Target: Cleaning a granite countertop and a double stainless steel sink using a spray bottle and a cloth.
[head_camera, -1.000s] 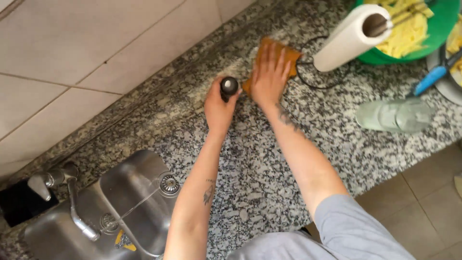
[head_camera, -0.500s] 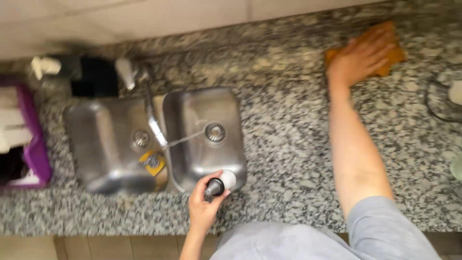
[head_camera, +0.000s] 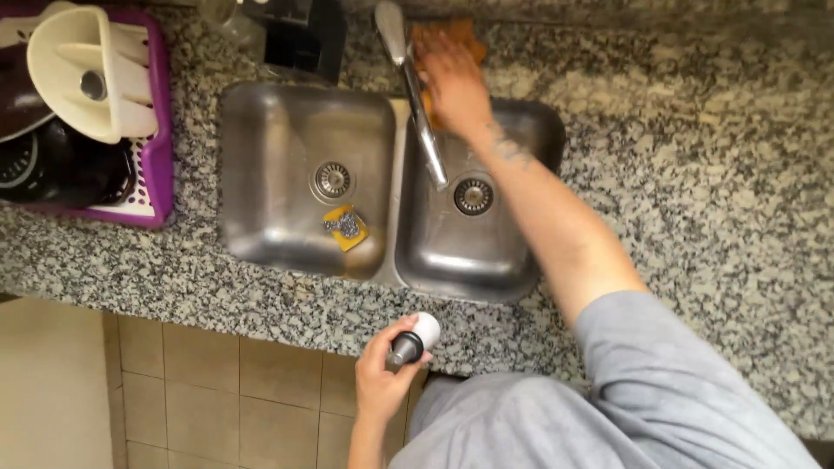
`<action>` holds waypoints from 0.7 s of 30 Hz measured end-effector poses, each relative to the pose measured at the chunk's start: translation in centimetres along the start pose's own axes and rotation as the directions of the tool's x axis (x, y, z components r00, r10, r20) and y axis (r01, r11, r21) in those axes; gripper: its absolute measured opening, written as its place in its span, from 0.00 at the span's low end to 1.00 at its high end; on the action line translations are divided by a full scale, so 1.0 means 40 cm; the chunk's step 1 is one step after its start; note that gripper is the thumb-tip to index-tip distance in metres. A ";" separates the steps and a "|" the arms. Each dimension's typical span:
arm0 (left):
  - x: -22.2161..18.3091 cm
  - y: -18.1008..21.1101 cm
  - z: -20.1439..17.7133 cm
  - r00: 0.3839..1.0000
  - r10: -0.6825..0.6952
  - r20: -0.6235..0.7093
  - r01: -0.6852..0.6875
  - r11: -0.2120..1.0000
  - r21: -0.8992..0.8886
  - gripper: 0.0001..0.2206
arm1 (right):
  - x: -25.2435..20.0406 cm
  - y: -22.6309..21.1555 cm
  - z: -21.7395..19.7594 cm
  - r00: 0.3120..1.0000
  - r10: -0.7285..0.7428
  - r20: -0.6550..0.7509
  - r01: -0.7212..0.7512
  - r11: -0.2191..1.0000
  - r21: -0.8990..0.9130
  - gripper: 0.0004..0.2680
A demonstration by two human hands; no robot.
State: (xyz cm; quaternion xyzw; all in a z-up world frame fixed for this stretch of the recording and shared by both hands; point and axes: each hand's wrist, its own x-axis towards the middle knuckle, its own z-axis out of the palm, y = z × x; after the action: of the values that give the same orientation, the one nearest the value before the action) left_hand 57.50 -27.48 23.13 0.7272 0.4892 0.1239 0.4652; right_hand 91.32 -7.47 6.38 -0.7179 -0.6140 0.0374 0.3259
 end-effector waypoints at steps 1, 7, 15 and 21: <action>-0.006 0.000 -0.009 1.000 0.015 0.005 -0.015 1.000 -0.008 0.20 | -0.015 0.020 -0.044 1.000 0.001 -0.007 -0.001 1.000 -0.016 0.14; -0.006 0.022 -0.018 0.998 0.037 0.043 -0.033 0.996 -0.077 0.19 | -0.268 0.201 -0.393 0.981 0.192 0.027 -0.191 0.933 0.304 0.13; -0.019 0.037 0.034 0.977 0.056 0.205 -0.026 0.989 -0.146 0.19 | -1.001 0.585 -0.770 0.784 0.425 -0.452 -0.566 0.789 -0.239 0.13; -0.018 0.065 0.075 0.957 0.114 0.266 -0.099 0.993 -0.068 0.19 | -0.607 0.506 -0.365 0.772 0.575 -0.272 -0.554 0.818 0.156 0.27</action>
State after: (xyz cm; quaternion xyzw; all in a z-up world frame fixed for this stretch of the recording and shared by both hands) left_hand 60.59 -29.96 23.80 0.7496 0.3781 0.0619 0.5397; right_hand 109.37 -36.31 -0.98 -0.8542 -0.3105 0.0423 0.4148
